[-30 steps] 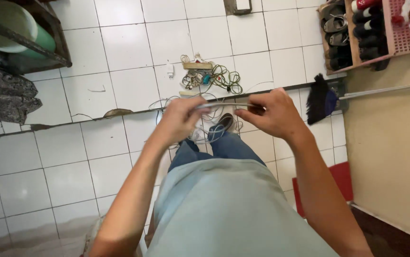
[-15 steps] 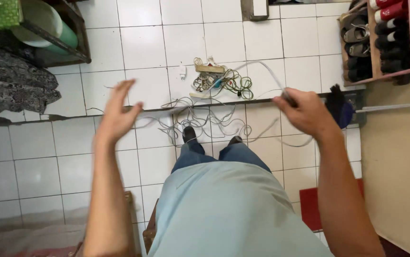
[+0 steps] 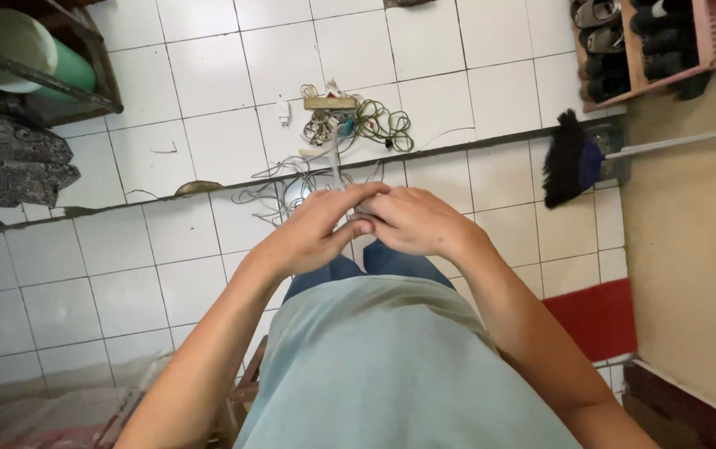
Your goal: The person is coiling a long gray cable in a hallway/kitchen area.
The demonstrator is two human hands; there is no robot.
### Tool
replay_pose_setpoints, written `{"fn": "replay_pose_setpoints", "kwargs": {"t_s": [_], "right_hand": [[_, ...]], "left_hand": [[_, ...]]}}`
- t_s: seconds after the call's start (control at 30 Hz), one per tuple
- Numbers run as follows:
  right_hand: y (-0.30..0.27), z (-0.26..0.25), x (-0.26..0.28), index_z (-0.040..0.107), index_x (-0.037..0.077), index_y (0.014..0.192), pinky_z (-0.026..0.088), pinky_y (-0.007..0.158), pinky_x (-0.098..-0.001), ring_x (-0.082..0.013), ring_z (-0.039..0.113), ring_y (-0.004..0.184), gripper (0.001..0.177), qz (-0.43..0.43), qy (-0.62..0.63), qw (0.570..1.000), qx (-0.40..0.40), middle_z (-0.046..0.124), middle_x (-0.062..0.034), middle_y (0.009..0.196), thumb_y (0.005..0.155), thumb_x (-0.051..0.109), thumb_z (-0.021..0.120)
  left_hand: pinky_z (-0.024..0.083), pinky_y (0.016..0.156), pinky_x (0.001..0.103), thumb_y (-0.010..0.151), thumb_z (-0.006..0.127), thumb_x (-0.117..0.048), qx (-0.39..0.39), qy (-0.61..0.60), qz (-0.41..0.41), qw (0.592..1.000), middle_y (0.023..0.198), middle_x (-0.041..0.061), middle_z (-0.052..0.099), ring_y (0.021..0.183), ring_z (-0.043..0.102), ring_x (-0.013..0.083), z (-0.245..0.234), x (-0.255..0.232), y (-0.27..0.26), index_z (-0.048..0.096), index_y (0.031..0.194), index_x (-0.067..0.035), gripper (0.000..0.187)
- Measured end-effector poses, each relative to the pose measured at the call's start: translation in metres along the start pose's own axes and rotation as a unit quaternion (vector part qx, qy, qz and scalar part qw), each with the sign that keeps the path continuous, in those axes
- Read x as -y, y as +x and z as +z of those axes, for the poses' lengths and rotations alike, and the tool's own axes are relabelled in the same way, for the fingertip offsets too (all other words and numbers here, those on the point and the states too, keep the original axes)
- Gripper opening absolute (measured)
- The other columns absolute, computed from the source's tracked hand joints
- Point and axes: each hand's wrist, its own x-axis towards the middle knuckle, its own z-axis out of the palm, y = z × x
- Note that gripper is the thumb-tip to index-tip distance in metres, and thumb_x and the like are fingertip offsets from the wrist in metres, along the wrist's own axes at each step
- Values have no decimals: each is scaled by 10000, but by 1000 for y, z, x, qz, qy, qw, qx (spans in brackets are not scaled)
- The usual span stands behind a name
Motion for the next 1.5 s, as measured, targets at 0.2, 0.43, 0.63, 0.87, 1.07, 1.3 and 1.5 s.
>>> {"fn": "replay_pose_setpoints", "kwargs": {"t_s": [0.2,0.43,0.63,0.87,1.07,1.3,1.5], "right_hand": [[-13,-20,-74,676,64,886,462,570,-370,-200,550,588,303,27,149,986,-62,609,-80,635,962,356,646],[-66,-39,-247,631,5,827,353,625,-279,-91,392,695,369,64,244,957,-147,474,49,710,1077,275,616],[-62,-35,-170,703,17,953,489,673,-294,-107,568,714,226,32,192,972,-133,656,-16,729,1000,234,662],[-29,-30,-50,752,86,973,512,676,-353,-186,665,684,290,-45,72,994,-64,729,-102,755,982,359,653],[-16,-37,-102,701,54,890,446,592,-322,-132,516,644,306,-43,163,985,-19,616,-35,679,994,331,624],[-40,-38,-199,605,-2,824,370,593,-311,-116,379,665,377,68,207,968,-123,450,11,679,1068,286,593],[-21,-42,-116,707,45,957,492,639,-288,-78,608,700,224,-74,117,979,-147,682,8,771,1018,247,630]], "left_hand": [[452,542,487,954,737,-316,-149,427,-121,884,615,154,618,607,620,372,6,53,-23,622,805,-83,299],[392,502,379,1203,672,-146,-436,509,-299,679,786,45,683,628,572,143,-161,124,-209,699,891,-16,338],[573,502,326,1087,508,-199,-455,152,-548,685,902,132,713,622,716,198,-100,92,-154,547,1268,-35,248],[489,829,359,1032,643,-259,-112,-23,-229,967,1193,179,586,1033,558,256,70,39,-5,507,1450,-57,484],[462,677,240,1045,561,-40,-248,80,-140,955,851,8,682,776,559,50,-7,66,-63,699,1061,6,147],[524,857,324,1182,495,-62,-657,295,-179,670,879,104,609,843,524,188,-175,146,-279,609,1025,17,209],[398,1135,443,931,709,-196,-279,353,-359,818,1531,221,457,1393,461,390,-98,120,-165,533,1488,-119,589]]}}
